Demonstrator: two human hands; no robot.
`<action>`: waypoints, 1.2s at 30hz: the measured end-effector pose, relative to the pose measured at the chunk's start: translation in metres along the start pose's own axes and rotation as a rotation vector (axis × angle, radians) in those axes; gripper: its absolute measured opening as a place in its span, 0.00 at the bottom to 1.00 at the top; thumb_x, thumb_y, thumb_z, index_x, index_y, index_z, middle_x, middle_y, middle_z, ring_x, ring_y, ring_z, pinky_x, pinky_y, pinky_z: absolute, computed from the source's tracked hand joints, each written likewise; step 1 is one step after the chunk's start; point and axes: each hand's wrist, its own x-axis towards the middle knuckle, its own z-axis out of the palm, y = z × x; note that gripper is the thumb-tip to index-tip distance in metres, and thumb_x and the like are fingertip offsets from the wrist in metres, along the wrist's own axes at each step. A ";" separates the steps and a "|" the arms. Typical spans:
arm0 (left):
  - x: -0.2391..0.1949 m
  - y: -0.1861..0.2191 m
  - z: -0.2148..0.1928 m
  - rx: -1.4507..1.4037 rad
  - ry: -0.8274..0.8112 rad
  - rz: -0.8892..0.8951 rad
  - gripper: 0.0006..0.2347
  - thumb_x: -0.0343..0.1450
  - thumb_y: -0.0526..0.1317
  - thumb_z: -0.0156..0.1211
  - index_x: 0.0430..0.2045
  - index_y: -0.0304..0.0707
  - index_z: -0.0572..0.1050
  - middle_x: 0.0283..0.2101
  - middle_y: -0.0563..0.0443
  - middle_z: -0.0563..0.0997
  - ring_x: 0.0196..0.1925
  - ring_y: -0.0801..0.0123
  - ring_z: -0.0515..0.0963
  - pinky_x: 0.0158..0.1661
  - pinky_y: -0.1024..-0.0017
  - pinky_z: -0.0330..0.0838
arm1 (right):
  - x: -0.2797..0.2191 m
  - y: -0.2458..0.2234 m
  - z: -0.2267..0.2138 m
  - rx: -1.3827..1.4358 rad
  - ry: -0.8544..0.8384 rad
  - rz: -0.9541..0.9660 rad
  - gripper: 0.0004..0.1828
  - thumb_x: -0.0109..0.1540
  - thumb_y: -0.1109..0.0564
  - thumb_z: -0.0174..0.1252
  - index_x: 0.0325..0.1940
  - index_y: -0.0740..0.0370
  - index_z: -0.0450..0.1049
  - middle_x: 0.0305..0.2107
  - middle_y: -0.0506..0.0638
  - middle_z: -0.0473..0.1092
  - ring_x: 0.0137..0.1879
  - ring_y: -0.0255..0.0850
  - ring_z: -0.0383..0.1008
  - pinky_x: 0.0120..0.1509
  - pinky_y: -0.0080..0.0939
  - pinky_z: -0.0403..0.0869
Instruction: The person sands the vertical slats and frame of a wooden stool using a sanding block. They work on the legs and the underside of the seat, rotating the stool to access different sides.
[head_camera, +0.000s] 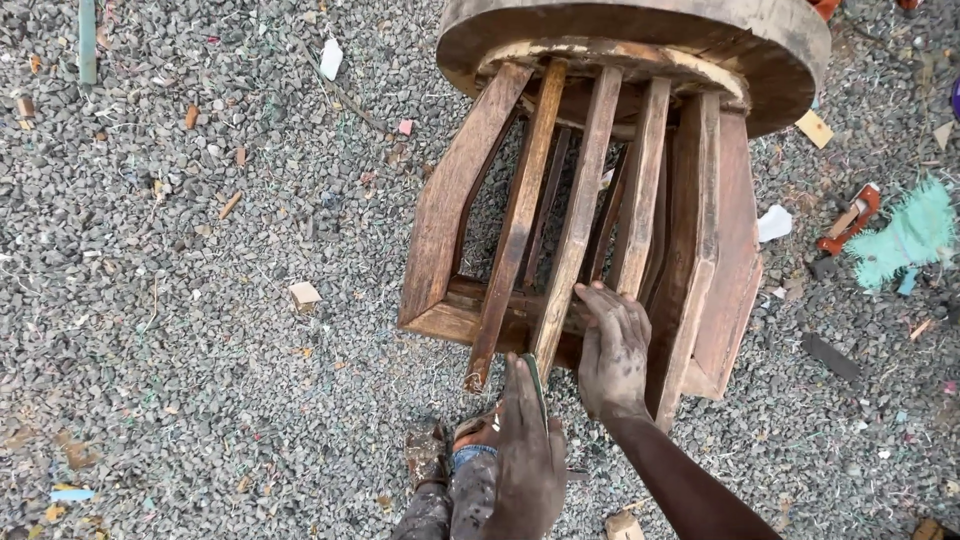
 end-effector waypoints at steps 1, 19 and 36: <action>0.009 0.003 0.002 0.041 0.078 0.107 0.35 0.74 0.32 0.52 0.76 0.30 0.40 0.78 0.27 0.46 0.74 0.32 0.59 0.62 0.42 0.70 | -0.004 0.000 0.000 0.010 -0.002 0.004 0.19 0.70 0.63 0.46 0.63 0.54 0.74 0.54 0.46 0.76 0.65 0.45 0.73 0.76 0.50 0.60; 0.151 0.011 0.000 0.119 0.203 0.597 0.26 0.82 0.41 0.39 0.77 0.36 0.42 0.80 0.34 0.49 0.79 0.42 0.56 0.69 0.48 0.65 | 0.005 -0.005 0.000 0.032 0.047 0.039 0.20 0.72 0.61 0.44 0.67 0.58 0.70 0.58 0.52 0.73 0.69 0.52 0.70 0.76 0.55 0.61; 0.264 0.083 -0.003 1.039 -0.040 0.282 0.29 0.79 0.32 0.33 0.77 0.40 0.33 0.81 0.51 0.30 0.82 0.57 0.33 0.76 0.53 0.36 | 0.000 -0.011 0.006 -0.211 -0.119 0.152 0.32 0.66 0.57 0.46 0.76 0.58 0.58 0.71 0.54 0.62 0.78 0.42 0.59 0.84 0.49 0.50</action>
